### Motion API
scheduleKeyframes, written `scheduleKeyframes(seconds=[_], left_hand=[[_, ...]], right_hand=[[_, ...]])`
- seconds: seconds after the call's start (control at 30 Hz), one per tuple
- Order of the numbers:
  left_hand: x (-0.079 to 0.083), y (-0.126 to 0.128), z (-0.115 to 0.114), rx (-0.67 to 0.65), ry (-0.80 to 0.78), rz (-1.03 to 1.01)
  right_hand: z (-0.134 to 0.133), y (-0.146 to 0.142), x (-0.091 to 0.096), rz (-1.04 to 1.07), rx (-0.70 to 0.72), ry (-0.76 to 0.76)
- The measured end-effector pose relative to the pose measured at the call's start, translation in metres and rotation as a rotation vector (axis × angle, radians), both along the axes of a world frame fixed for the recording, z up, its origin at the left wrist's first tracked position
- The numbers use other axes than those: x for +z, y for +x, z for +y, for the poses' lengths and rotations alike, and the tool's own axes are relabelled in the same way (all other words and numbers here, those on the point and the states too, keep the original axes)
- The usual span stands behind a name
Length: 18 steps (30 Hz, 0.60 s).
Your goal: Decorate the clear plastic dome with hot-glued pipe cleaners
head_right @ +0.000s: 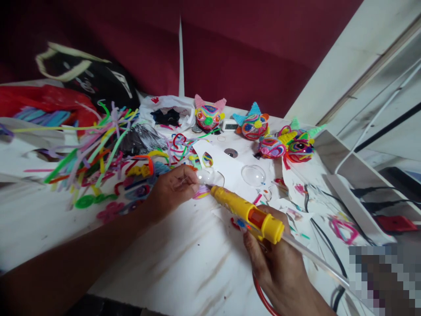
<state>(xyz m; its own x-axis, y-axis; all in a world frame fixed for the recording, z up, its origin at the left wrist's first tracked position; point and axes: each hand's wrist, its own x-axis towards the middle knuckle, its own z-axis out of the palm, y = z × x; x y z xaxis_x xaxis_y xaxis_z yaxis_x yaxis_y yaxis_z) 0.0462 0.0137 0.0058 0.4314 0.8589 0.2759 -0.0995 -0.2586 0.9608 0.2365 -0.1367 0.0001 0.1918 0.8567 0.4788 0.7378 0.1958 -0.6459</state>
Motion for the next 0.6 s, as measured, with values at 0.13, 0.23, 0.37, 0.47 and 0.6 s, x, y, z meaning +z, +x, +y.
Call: scheduleKeyframes(seconds=[0.13,0.23,0.37,0.47,0.6], left_hand=[[0.0,0.0,0.0,0.015,0.01,0.013],[0.0,0.0,0.0,0.017,0.019,0.009],[-0.001,0.0,0.0,0.017,0.01,-0.007],[-0.002,0.0,0.001,0.014,-0.003,-0.015],[-0.002,0.0,0.001,0.012,-0.006,-0.008]], right_hand=[[-0.001,0.003,0.003,-0.059,-0.025,0.004],[-0.003,0.006,0.002,-0.11,-0.042,-0.033],[-0.005,0.012,-0.003,-0.06,-0.032,-0.053],[-0.005,0.014,-0.006,-0.036,-0.025,-0.071],[-0.003,0.009,-0.002,-0.061,-0.036,-0.044]])
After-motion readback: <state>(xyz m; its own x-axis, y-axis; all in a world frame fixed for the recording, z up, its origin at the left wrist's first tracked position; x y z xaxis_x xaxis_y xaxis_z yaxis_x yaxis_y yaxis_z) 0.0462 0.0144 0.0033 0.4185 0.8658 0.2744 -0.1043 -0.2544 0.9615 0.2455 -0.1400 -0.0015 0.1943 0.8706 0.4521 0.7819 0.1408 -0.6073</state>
